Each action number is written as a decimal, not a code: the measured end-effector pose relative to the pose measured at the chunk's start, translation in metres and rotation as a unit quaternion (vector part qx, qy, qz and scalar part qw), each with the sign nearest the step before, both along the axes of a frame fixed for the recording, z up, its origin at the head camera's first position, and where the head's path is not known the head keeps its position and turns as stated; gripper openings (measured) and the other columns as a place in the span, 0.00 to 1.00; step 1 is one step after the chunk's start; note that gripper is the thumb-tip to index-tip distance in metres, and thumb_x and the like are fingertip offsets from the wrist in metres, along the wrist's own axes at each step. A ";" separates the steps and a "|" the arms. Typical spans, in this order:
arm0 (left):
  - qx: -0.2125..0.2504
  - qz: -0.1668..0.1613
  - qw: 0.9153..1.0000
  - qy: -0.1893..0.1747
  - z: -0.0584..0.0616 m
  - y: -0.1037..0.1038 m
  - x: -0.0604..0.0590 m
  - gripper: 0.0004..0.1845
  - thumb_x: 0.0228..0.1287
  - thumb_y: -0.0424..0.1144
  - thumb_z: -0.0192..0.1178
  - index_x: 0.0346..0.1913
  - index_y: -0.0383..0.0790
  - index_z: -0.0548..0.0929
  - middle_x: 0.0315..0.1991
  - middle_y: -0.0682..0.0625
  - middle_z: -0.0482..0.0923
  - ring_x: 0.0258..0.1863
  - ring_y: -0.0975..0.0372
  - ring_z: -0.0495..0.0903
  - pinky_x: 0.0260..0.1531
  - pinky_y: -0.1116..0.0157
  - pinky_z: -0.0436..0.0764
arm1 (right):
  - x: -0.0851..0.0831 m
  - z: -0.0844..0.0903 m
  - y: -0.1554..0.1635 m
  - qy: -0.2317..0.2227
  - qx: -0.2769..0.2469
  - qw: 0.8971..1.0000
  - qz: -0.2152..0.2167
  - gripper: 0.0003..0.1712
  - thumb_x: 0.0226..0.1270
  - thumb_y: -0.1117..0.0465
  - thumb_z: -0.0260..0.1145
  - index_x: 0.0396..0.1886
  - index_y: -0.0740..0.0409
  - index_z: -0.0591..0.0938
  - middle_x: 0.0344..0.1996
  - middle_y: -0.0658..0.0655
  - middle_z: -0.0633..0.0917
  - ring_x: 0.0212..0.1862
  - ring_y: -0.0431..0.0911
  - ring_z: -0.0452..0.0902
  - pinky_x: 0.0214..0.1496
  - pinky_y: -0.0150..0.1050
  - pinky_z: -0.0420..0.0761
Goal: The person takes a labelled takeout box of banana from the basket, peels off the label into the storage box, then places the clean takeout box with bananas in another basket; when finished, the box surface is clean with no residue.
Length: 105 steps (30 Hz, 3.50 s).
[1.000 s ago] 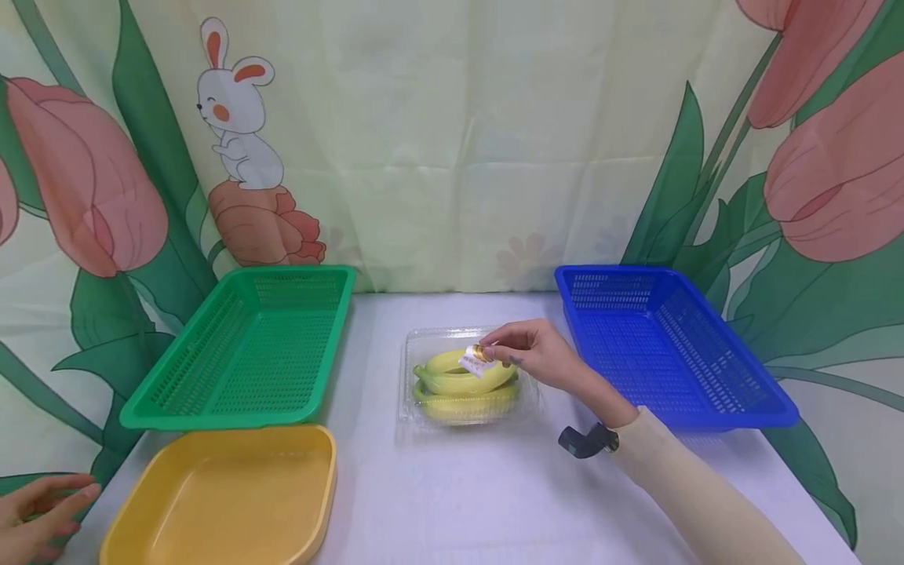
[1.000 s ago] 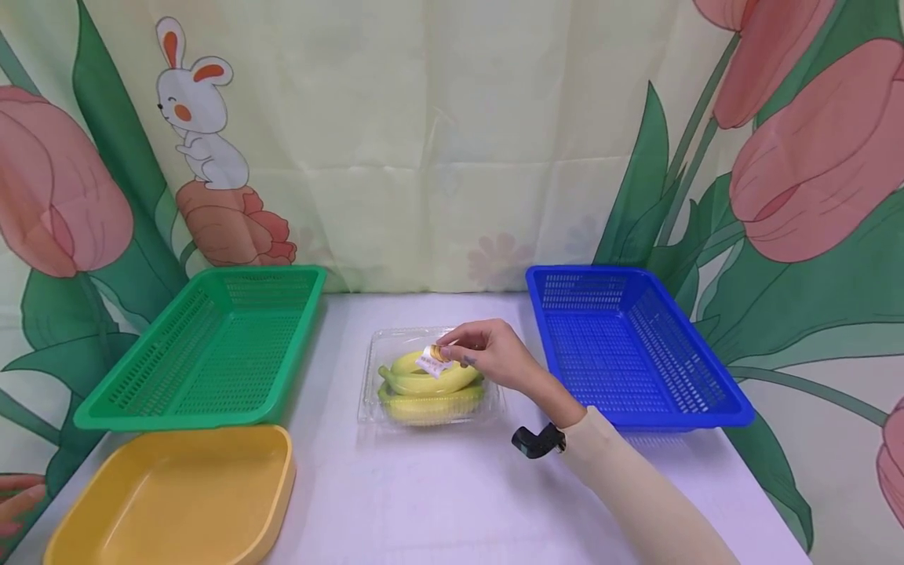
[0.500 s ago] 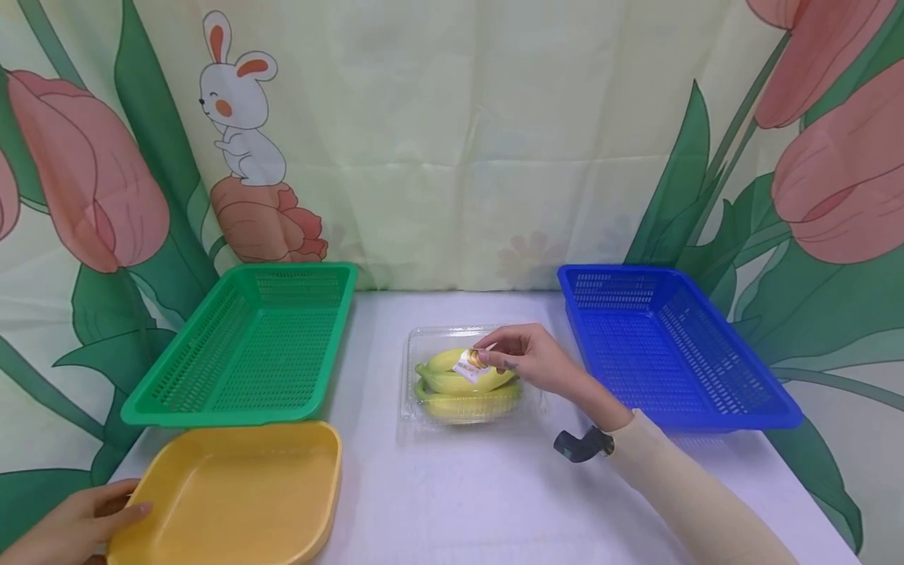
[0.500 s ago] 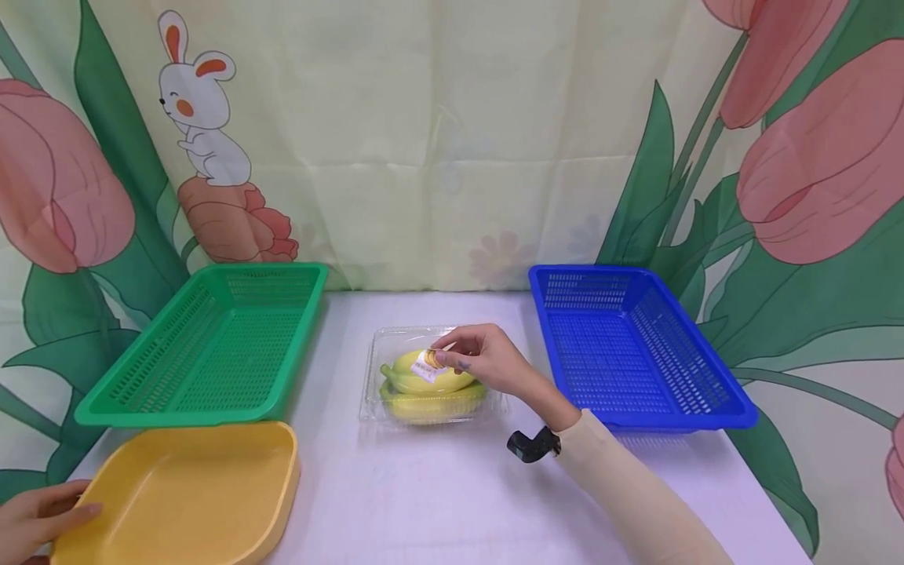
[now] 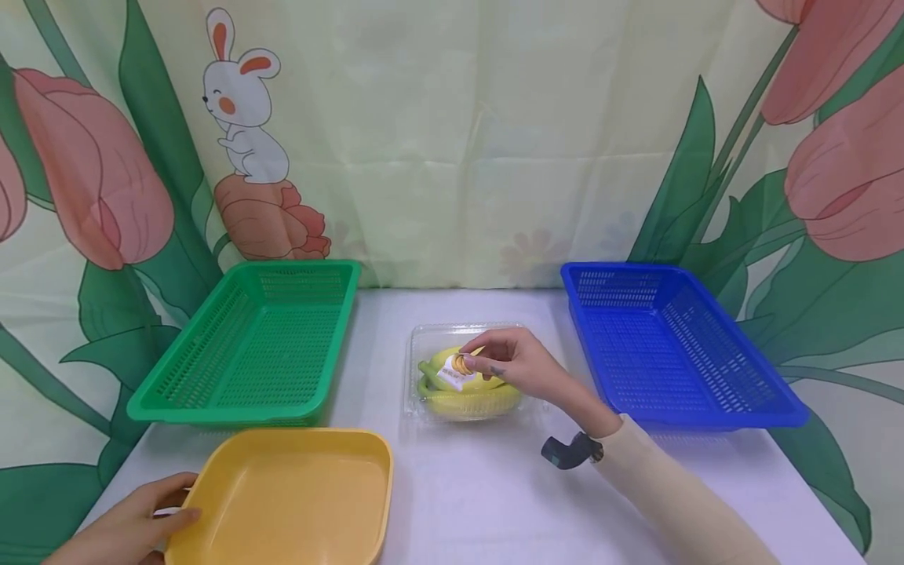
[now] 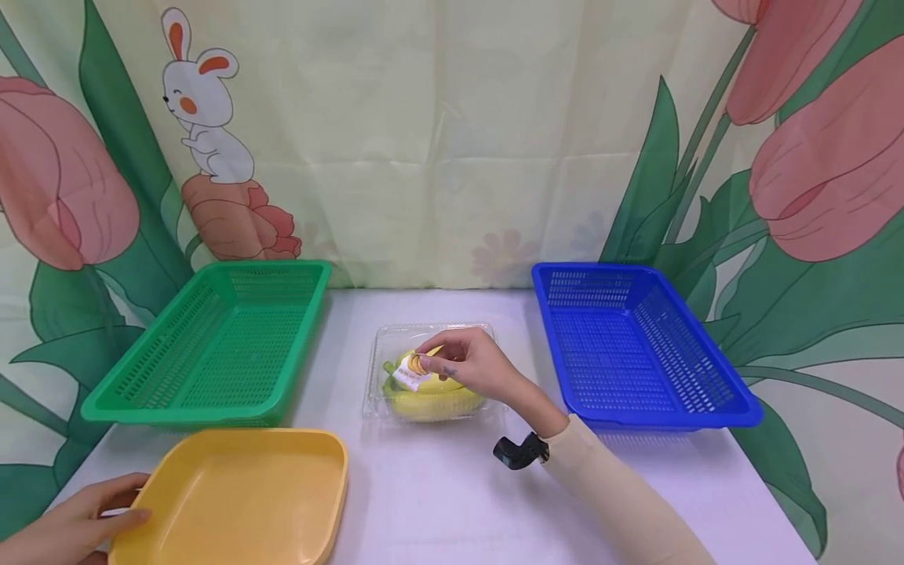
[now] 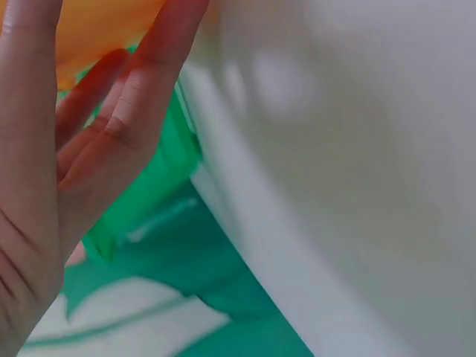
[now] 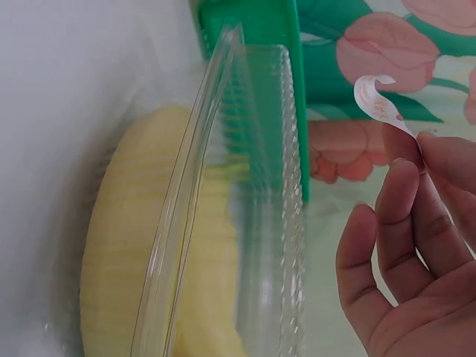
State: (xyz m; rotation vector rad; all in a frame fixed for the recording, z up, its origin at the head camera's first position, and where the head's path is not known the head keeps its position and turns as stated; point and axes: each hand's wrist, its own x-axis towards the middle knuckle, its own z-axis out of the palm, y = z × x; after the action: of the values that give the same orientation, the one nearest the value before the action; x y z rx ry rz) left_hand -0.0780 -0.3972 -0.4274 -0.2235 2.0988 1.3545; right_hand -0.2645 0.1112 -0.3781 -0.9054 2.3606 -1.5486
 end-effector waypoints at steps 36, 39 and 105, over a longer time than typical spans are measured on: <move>0.005 0.045 0.996 0.077 0.006 0.134 -0.028 0.37 0.75 0.33 0.53 0.82 0.32 0.52 0.56 0.34 0.72 0.35 0.54 0.87 0.34 0.52 0.93 | 0.020 -0.006 -0.042 -0.037 0.067 0.990 0.115 0.10 0.71 0.65 0.73 0.50 0.57 0.90 0.33 0.60 0.93 0.35 0.62 0.87 0.32 0.31 0.84; 0.008 0.036 0.996 0.078 0.005 0.134 -0.028 0.36 0.78 0.35 0.54 0.82 0.30 0.53 0.52 0.36 0.74 0.35 0.54 0.87 0.33 0.52 0.93 | 0.023 -0.006 -0.043 -0.050 0.072 0.989 0.119 0.10 0.71 0.66 0.72 0.50 0.57 0.90 0.33 0.65 0.92 0.32 0.62 0.85 0.29 0.30 0.81; 0.009 -0.063 0.995 0.078 0.006 0.127 -0.040 0.35 0.84 0.45 0.54 0.80 0.26 0.58 0.54 0.38 0.76 0.41 0.55 0.84 0.37 0.55 0.91 | 0.048 -0.048 -0.063 0.117 0.258 0.947 0.152 0.09 0.72 0.63 0.72 0.49 0.54 0.92 0.35 0.46 0.93 0.33 0.26 0.80 0.39 0.19 0.79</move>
State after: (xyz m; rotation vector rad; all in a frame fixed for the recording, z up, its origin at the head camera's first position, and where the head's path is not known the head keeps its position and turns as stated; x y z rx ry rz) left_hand -0.1181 -0.2700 -0.4214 0.0242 2.1869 1.3533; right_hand -0.2166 0.0483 -0.4266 -1.2836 2.4432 -0.6869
